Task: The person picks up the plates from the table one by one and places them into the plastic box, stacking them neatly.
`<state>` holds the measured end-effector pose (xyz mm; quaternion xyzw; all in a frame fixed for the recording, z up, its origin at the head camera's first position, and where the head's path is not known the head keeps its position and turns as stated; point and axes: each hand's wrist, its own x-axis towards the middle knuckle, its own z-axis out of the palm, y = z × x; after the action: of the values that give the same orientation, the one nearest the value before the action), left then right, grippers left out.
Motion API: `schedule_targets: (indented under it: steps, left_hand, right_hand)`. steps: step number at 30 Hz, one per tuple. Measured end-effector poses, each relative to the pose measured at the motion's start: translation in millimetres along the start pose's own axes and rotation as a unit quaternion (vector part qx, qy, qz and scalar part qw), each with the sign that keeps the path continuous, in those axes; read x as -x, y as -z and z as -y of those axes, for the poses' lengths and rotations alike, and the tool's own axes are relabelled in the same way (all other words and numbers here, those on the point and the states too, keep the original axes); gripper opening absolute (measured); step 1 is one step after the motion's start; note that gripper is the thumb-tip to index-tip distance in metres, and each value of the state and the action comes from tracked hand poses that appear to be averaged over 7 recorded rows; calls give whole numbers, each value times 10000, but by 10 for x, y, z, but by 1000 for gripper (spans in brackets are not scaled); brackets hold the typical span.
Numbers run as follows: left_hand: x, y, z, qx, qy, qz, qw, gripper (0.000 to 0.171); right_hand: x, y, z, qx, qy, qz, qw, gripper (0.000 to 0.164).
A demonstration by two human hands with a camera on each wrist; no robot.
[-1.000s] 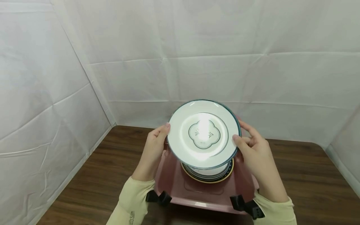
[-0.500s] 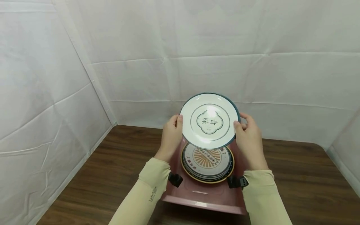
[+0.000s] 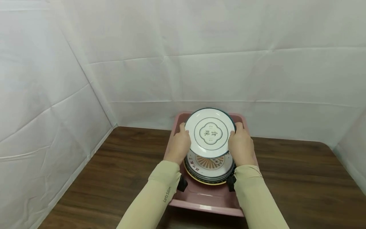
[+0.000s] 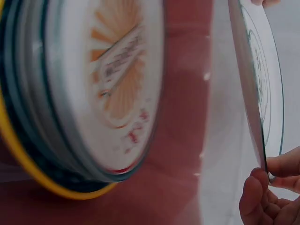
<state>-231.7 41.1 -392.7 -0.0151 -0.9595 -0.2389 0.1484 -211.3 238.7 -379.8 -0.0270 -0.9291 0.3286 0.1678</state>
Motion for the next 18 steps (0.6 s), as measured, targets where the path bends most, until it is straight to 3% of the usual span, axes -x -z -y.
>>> schedule_targets:
  steps: [6,12,18]
  left_hand:
    - [-1,-55,58,-817,192,683,9941,41]
    - [-31,-150,60,-1589,428,1256,9783,48]
    - [-26,-275,68,-1968,324,1484,9686,52]
  right_hand:
    - [-47,-154,-80,502,196,516,9972,41]
    - [-41,-242,-117,1111,90,1132,9873,40]
    - [-46,-270,-213,1164,-110,1851,9757,43]
